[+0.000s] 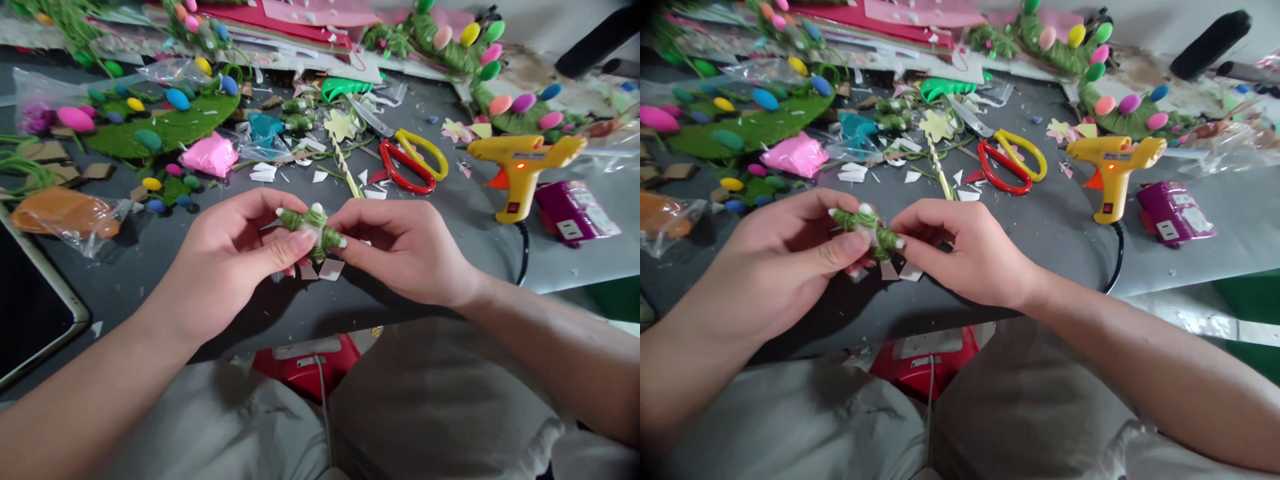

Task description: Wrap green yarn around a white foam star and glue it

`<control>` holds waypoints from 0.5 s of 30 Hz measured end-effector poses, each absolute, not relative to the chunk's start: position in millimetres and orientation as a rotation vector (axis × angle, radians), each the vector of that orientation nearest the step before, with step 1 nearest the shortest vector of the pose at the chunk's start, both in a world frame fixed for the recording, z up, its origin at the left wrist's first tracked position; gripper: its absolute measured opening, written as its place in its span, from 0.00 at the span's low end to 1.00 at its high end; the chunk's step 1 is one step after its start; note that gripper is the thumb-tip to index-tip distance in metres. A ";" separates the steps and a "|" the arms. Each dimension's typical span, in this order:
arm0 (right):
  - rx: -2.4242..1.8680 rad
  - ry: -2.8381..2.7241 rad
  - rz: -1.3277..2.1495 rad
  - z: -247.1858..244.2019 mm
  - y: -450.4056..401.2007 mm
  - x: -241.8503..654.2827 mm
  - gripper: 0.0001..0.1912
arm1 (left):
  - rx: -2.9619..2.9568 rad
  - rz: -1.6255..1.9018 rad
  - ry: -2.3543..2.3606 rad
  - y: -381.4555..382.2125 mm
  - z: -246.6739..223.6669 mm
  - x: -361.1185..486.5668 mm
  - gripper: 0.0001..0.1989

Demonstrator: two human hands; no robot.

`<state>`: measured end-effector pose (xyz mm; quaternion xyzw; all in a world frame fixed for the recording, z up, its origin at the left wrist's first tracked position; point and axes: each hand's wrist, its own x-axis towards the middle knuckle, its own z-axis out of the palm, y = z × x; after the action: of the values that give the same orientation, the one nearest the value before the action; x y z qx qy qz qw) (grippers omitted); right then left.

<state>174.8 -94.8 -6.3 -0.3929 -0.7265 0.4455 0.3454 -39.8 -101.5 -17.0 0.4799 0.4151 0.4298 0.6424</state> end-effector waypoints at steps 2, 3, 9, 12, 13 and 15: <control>-1.003 -1.815 1.216 -6.8 -96.6 172.1 0.04 | 1.070 1.002 0.952 -101.4 -16.4 -38.9 0.07; -1.007 -1.775 1.247 -7.2 -97.4 170.9 0.04 | 1.057 1.010 0.956 -101.4 -16.1 -38.3 0.07; -1.136 -1.681 1.217 -9.7 -100.9 165.8 0.03 | 0.961 1.027 0.995 -102.9 -15.3 -34.6 0.07; -1.218 -1.736 1.128 -8.6 -102.6 164.6 0.05 | 1.036 1.058 1.091 -104.0 -15.7 -32.0 0.07; -1.230 -1.766 1.090 -7.8 -103.1 164.5 0.06 | 1.074 1.060 1.128 -104.6 -15.7 -30.8 0.07; -1.247 -1.833 1.015 -6.3 -103.9 165.0 0.06 | 1.147 1.056 1.204 -106.2 -14.9 -27.8 0.08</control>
<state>165.0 -103.9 -6.3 -0.4801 -0.7057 0.3909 0.3445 -27.8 -106.2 -14.9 0.4851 0.5094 0.4466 0.5530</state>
